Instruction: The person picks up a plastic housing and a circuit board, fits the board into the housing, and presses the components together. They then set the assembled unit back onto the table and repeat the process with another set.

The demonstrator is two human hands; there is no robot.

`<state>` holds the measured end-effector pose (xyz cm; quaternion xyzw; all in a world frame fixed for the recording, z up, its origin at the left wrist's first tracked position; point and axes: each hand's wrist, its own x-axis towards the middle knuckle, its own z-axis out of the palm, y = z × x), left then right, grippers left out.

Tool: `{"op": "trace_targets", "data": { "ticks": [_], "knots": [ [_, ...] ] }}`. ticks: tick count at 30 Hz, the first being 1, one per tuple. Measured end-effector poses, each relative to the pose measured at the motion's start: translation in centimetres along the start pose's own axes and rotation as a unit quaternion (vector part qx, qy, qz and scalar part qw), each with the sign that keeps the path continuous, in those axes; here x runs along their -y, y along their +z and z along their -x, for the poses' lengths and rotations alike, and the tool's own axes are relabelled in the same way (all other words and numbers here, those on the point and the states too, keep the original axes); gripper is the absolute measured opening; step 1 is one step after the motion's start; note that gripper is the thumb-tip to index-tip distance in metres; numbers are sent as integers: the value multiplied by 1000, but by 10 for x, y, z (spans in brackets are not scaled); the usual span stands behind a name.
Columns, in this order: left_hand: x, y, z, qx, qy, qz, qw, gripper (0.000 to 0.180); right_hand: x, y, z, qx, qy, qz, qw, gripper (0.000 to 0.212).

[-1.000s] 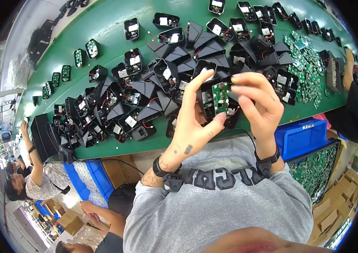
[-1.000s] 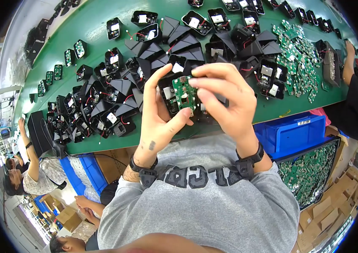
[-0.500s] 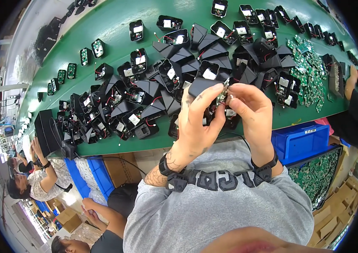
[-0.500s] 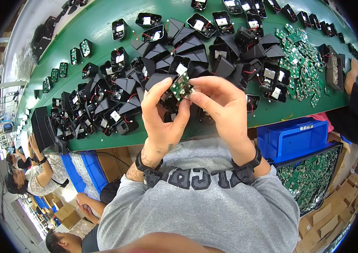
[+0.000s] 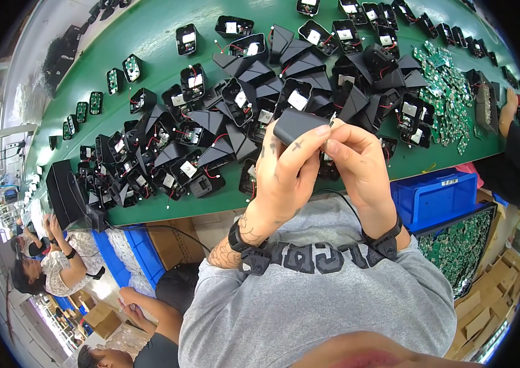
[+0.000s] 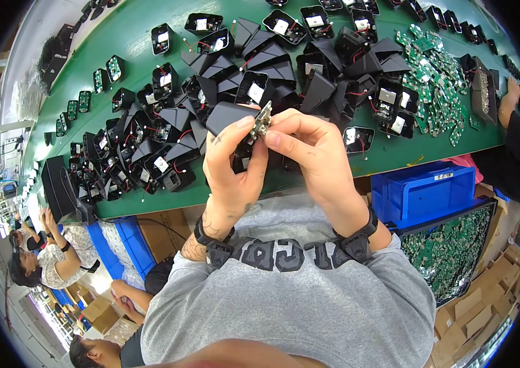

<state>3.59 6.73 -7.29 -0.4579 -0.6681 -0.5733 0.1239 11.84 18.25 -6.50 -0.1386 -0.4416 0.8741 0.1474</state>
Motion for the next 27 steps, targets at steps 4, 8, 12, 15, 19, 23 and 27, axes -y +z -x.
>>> {"op": "trace_targets", "data": {
  "ticks": [4,8,12,15,19,23,27],
  "knots": [
    [1,0,3,-9,5,7,1000,55,2,1,1,9,11,-35,999,7],
    [3,-2,1,5,15,20,1000,54,1,-1,1,3,11,-23,1000,7],
    [6,-6,2,43,16,3,999,53,0,-2,1,6,32,-37,999,10],
    [6,-8,1,42,15,7,999,52,1,-4,1,5,54,-33,998,16],
    [9,-9,2,62,30,-16,997,50,0,-6,-2,22,109,-81,990,21],
    [8,-5,-1,25,37,19,999,52,-1,-7,-1,33,110,-98,988,21],
    [4,-1,1,4,33,59,998,52,7,4,-2,-9,92,-95,991,10]
  ]
}}
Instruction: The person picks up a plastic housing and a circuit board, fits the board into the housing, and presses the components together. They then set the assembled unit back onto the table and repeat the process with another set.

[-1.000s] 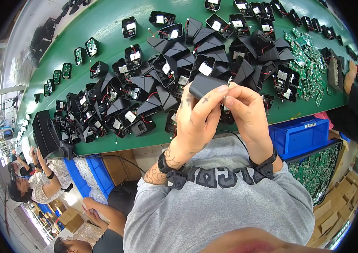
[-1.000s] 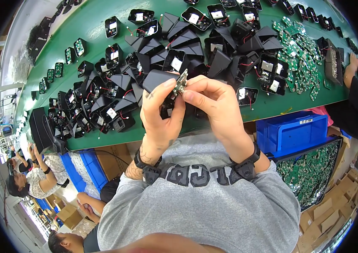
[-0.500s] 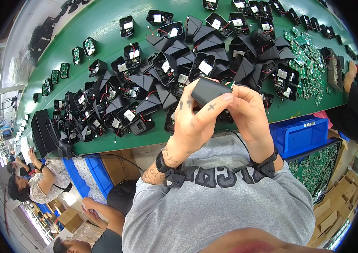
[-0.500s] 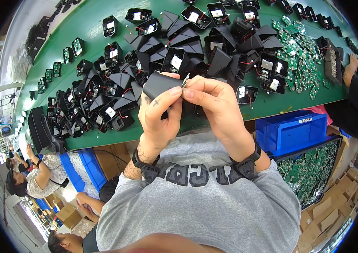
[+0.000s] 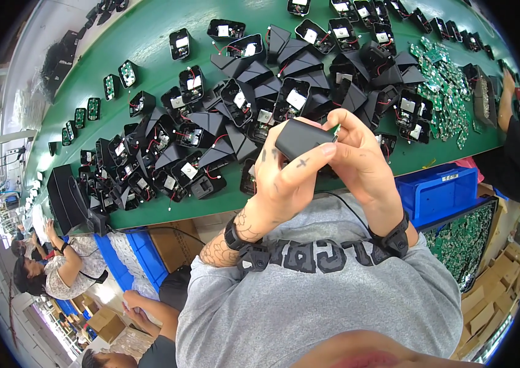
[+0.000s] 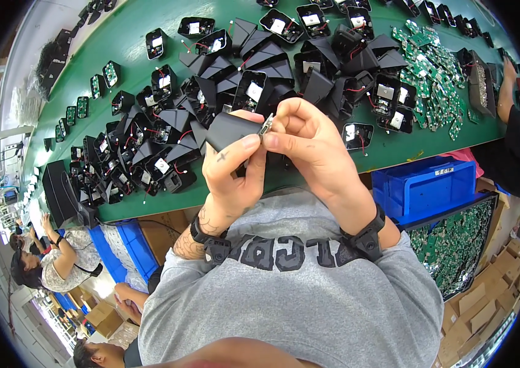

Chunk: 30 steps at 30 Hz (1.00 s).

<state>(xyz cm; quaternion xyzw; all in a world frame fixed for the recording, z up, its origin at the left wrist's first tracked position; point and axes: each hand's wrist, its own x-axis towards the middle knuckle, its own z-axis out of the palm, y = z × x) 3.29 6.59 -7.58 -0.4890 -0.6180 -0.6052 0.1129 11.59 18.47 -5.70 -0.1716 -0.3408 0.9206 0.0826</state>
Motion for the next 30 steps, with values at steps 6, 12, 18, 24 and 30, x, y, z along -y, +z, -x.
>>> {"op": "trace_targets", "data": {
  "ticks": [6,12,18,24,30],
  "knots": [
    [-3,-10,-4,100,-115,73,986,52,12,0,-3,-5,-89,173,981,22],
    [-14,-22,-12,96,-347,291,886,58,23,-11,-11,42,-102,272,956,13],
    [-20,-32,-31,95,-422,422,797,57,28,-14,-9,47,-70,235,968,12],
    [-8,-27,-23,107,-381,257,882,53,25,-19,-8,63,-56,211,974,13],
    [-6,-17,-18,50,-312,157,936,54,27,-10,-2,45,-67,233,969,13]
  ]
}}
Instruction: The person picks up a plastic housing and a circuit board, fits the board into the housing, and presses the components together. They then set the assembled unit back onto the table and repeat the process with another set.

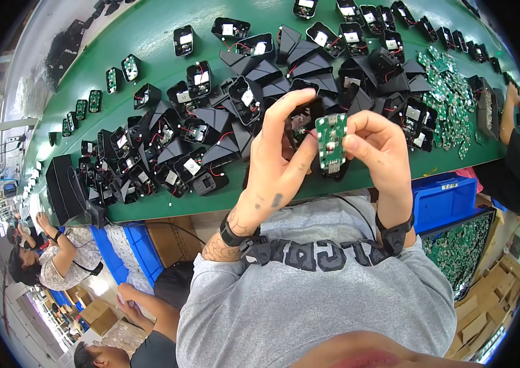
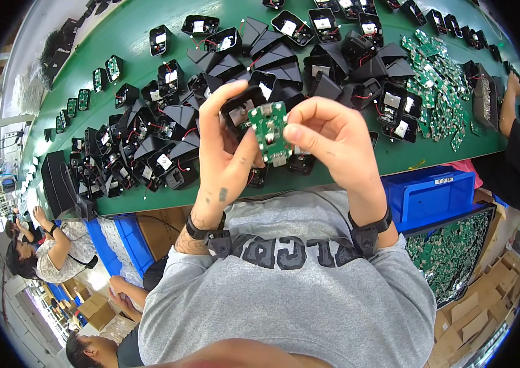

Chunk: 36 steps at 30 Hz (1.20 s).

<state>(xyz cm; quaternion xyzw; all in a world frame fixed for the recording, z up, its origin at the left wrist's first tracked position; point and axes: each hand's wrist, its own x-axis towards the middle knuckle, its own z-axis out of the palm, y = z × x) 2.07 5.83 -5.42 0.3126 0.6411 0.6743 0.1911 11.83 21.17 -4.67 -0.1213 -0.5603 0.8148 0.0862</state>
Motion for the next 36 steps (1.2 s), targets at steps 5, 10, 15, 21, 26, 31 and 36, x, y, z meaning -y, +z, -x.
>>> {"op": "trace_targets", "data": {
  "ticks": [5,10,15,21,26,31,36],
  "knots": [
    [-14,2,-2,35,-86,52,994,61,-3,13,2,-86,-46,63,993,12],
    [-11,0,1,70,-131,200,968,63,3,21,5,-129,-55,100,985,11],
    [-14,5,5,62,-96,111,987,70,0,26,4,-142,-53,146,978,13],
    [-11,3,8,82,-114,96,986,65,7,28,2,-163,-82,173,968,19],
    [-11,5,9,76,-133,143,978,63,7,22,5,-134,-71,219,964,34],
    [-13,5,9,121,-125,152,973,66,-3,13,-3,-69,-139,177,972,36],
    [-19,7,9,134,-142,162,967,67,-5,17,2,-24,-63,44,997,43]
  ]
}}
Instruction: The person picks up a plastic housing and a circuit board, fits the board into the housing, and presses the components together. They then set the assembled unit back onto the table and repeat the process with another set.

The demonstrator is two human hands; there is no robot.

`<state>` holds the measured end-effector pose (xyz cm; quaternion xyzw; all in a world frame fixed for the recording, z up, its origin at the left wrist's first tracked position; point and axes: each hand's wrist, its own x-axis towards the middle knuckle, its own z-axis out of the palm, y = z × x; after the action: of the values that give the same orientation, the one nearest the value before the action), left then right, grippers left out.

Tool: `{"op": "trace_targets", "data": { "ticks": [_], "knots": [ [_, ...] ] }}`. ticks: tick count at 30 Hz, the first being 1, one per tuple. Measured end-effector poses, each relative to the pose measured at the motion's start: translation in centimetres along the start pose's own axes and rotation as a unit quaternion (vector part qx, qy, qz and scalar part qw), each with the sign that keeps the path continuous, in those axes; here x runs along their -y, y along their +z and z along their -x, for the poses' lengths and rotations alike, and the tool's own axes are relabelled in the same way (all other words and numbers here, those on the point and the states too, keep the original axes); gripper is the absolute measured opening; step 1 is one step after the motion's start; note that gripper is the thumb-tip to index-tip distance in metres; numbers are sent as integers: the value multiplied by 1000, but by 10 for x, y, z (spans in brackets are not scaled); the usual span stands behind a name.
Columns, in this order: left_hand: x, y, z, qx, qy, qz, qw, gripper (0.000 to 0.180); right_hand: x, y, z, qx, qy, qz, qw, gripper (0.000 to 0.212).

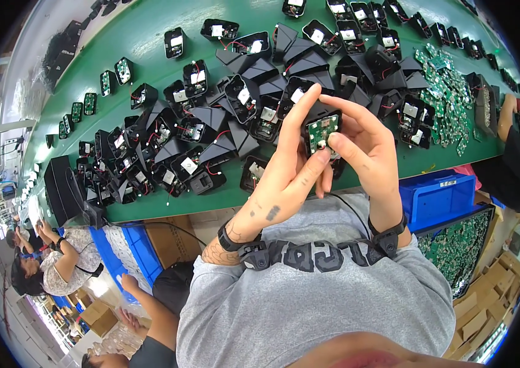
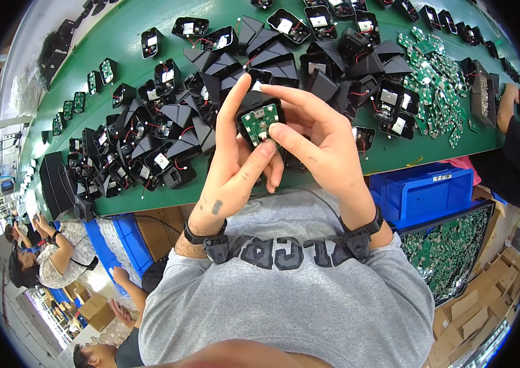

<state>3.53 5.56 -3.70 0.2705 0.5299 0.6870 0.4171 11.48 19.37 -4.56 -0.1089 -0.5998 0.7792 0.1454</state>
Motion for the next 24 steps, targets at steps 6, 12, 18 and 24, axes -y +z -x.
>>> {"op": "trace_targets", "data": {
  "ticks": [6,12,18,24],
  "knots": [
    [-9,0,5,33,-11,58,998,68,2,-1,-1,11,6,-15,1000,42],
    [1,-2,5,-17,27,-203,979,73,-7,0,-2,-13,-5,-23,1000,41],
    [14,-1,2,-34,83,-152,984,56,-6,10,1,-44,-12,-52,998,37],
    [18,0,-1,-28,170,-186,967,52,4,7,4,-24,0,-49,999,35]
  ]
}}
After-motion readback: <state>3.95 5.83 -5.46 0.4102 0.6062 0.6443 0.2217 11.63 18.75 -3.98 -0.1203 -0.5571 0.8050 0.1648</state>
